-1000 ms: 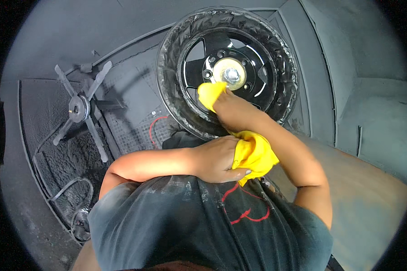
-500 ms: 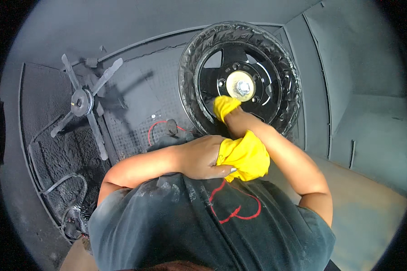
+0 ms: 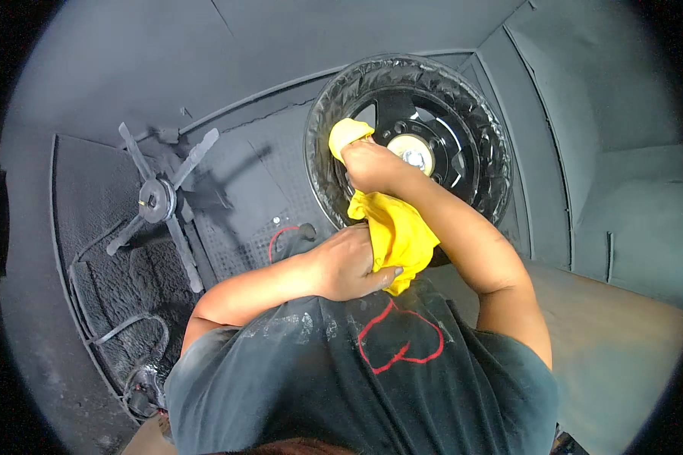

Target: The person wipes the surface of a car wheel with a yellow cloth and then applies paint to the wheel using a spray gun.

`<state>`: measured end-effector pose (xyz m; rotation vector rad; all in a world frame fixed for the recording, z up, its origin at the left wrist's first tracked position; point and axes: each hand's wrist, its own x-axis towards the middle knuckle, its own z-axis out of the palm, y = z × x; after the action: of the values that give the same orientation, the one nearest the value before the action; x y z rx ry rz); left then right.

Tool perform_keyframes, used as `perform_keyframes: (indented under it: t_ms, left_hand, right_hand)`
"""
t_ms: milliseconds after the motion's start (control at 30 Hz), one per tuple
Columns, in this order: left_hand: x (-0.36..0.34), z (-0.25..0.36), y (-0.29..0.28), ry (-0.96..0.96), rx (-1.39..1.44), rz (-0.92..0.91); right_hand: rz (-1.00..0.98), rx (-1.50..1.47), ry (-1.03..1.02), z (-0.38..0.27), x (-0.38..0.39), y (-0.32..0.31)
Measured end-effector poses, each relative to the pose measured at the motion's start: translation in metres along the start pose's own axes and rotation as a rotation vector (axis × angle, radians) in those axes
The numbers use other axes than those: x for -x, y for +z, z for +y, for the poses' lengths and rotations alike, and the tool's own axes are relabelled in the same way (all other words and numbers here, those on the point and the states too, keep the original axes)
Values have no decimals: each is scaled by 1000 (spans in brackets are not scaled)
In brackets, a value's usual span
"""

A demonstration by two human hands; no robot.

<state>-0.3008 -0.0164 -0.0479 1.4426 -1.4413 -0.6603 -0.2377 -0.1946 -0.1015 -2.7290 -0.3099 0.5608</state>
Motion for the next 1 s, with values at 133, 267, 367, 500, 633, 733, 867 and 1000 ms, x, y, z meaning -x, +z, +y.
perform_keyframes:
  t_ms: [133,267,367,500,633,733,867,1000]
  left_hand:
    - [-4,-1,-1,-10,44,-68]
    - [-23,9,14,98,6,-85]
    - [-25,7,31,-235,-124,-197]
    - [-18,12,61,52,57,-176]
    - [-27,31,90,-97,-48,-421]
    - [-16,30,100,-119,-66,-282]
    - [-7,32,102,172,143,-62]
    - [9,27,94,165,114,-49]
  right_hand:
    - [130,-106,-171,-5,45,52]
    - [138,2,-285,11,52,52]
    - [270,-47,-160,-3,45,29]
    - [74,-145,-123,-22,97,62]
    - [52,-132,-152,-25,130,63]
    - [51,-181,11,-27,114,67]
    - [-26,-63,9,-36,131,69]
    - [-103,134,113,-42,105,67]
